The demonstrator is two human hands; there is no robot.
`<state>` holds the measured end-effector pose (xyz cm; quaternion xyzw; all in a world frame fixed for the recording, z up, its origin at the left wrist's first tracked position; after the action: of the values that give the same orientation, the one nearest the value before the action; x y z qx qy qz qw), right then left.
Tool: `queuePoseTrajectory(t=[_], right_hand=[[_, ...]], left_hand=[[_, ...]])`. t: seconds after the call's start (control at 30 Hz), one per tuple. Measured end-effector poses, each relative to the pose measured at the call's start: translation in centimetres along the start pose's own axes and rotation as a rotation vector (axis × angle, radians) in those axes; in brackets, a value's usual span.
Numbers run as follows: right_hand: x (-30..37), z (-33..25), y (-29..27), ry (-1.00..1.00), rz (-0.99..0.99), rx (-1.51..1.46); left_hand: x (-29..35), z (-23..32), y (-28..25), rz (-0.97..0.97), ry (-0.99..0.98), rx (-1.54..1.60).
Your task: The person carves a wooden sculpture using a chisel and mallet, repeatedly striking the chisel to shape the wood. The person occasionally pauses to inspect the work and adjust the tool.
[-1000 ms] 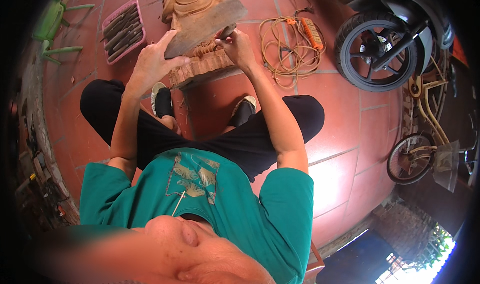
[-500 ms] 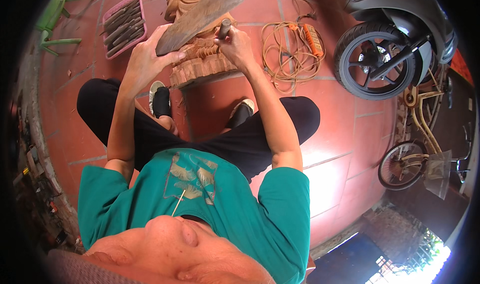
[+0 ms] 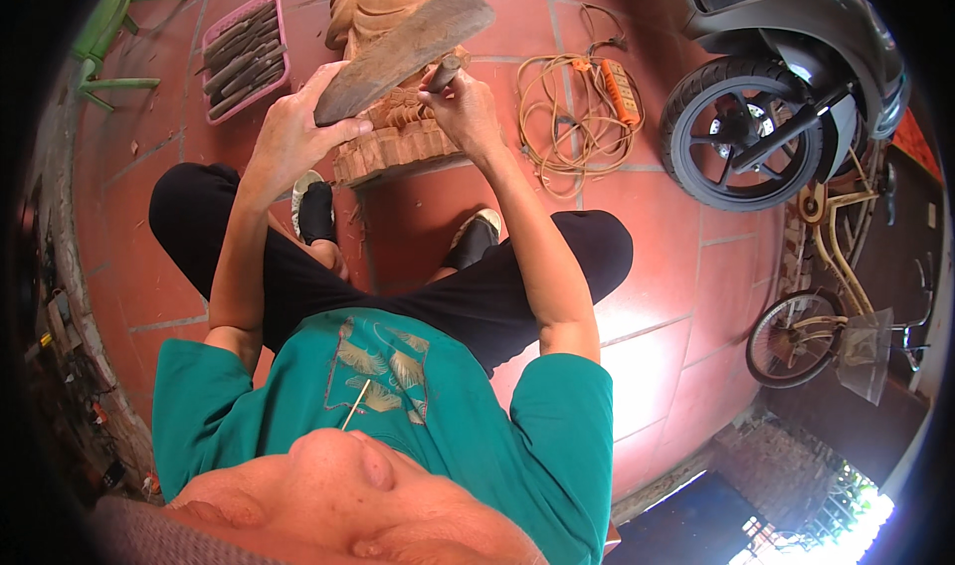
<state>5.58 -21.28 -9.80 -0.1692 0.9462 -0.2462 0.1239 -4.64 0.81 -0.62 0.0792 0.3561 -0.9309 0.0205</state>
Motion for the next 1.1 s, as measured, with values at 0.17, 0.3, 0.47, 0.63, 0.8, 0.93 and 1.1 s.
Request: queuePoseTrajectory(t=[0.17,0.3,0.47,0.63,0.8,0.93,1.1], right_hand=[[0.3,-0.6,-0.2,0.063,-0.058,0.099],[0.5,-0.4,-0.1,0.069,-0.058,0.094],[1.0,-0.3,0.1,-0.012,-0.014,0.065],[1.2,-0.1,0.0,-0.089,-0.017,0.155],[1.2,0.5,0.3,-0.106,-0.016,0.254],[1.3,-1.4,0.0,-0.063,-0.016,0.223],[1.4,0.0,0.2,-0.113,0.012,0.190]], left_hand=[[0.2,0.2,-0.3,-0.015,0.004,-0.022],[0.2,0.4,-0.6,-0.038,-0.019,0.008],[0.5,0.8,-0.6,-0.025,0.023,0.107],[0.9,1.2,-0.1,-0.095,0.010,0.078],[0.7,1.8,0.0,-0.218,-0.058,-0.150],[1.3,1.9,-0.6,-0.135,0.000,-0.016],[0.8,2.0,-0.4,-0.237,-0.074,-0.042]])
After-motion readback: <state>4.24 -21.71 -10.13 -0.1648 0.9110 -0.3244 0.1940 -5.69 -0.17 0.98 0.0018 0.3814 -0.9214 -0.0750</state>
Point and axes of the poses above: each hand's wrist, its own x-axis away from the middle knuckle, its own y-axis out of the palm, z = x × y, the point moved 1 cm from there along -x, towards the middle knuckle, and after that the axes turned 5 degrees about x, right-handed, at the moved point
